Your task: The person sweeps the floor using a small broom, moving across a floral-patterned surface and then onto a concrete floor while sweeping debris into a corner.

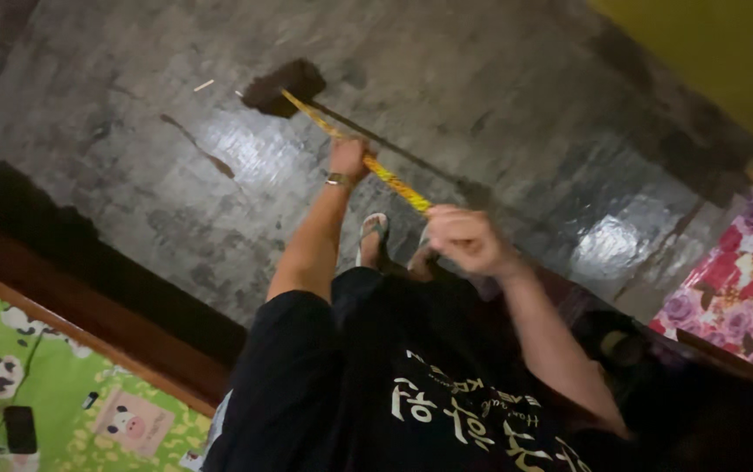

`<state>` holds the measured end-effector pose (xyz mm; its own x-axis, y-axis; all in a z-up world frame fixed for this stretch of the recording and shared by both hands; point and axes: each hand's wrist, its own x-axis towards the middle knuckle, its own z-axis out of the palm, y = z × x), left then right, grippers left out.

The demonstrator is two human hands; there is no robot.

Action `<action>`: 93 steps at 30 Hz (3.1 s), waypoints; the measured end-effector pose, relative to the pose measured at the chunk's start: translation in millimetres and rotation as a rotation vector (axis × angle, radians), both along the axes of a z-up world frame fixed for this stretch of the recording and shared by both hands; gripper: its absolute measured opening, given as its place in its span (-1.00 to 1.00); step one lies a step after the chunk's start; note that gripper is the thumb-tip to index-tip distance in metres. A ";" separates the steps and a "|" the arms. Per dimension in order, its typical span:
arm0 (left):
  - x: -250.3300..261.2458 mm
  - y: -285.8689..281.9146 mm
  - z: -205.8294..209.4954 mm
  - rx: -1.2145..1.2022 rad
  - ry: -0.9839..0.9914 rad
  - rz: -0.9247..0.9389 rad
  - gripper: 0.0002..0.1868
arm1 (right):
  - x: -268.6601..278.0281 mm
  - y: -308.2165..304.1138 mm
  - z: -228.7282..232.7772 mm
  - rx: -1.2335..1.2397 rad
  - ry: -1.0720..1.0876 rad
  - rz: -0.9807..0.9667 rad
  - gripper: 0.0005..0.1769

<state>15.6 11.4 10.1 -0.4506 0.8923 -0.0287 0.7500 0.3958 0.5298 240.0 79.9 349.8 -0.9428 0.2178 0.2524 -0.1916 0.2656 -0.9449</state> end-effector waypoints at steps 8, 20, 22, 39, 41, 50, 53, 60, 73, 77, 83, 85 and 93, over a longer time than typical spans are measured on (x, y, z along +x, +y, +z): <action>209.3 71.5 134.3 0.041 -0.575 -0.187 -0.71 | 75.3 63.5 119.7 -0.008 0.000 -0.051 -0.58; 154.3 65.9 -8.6 0.125 -0.492 -0.165 -0.71 | 45.7 56.7 60.3 0.095 0.033 0.091 -0.63; 106.1 58.4 -26.9 -0.186 -0.383 -0.155 -0.83 | 44.4 55.4 36.8 0.084 0.030 0.096 -0.75; 347.1 165.0 106.1 0.187 -0.512 -0.222 -0.71 | 181.3 148.8 120.3 0.022 -0.067 -0.115 -0.68; 363.1 167.6 124.9 0.209 -0.599 -0.319 -0.71 | 162.7 151.8 114.4 0.144 -0.178 -0.091 -0.66; 237.0 150.0 28.1 0.079 -0.580 -0.399 -0.69 | 130.9 134.3 54.9 0.049 -0.057 0.013 -0.64; 174.2 126.0 -27.7 -0.066 -0.141 -0.085 -0.80 | 121.5 125.7 22.8 -0.002 -0.007 0.035 -0.74; 126.8 144.5 -39.3 -0.219 0.105 -0.047 -0.73 | 143.1 151.8 -32.8 -0.088 0.098 0.015 -0.87; 389.3 296.1 49.3 0.265 -0.715 -0.373 -0.48 | 166.0 247.5 101.3 0.174 -0.242 -0.248 -0.79; 335.3 307.0 32.3 0.133 -0.825 -0.395 -0.53 | 119.6 253.5 70.4 0.232 -0.211 -0.192 -0.58; 162.4 263.5 -7.6 0.031 -0.581 -0.259 -0.67 | 66.2 246.9 33.3 0.002 0.010 0.027 -0.70; 115.1 246.7 -26.5 -0.184 -0.375 -0.089 -0.73 | 48.8 237.0 15.4 0.053 0.060 -0.029 -0.75; 55.9 242.2 -28.7 0.158 0.020 -0.076 -0.82 | 46.4 254.9 -14.9 -0.015 -0.024 0.007 -0.69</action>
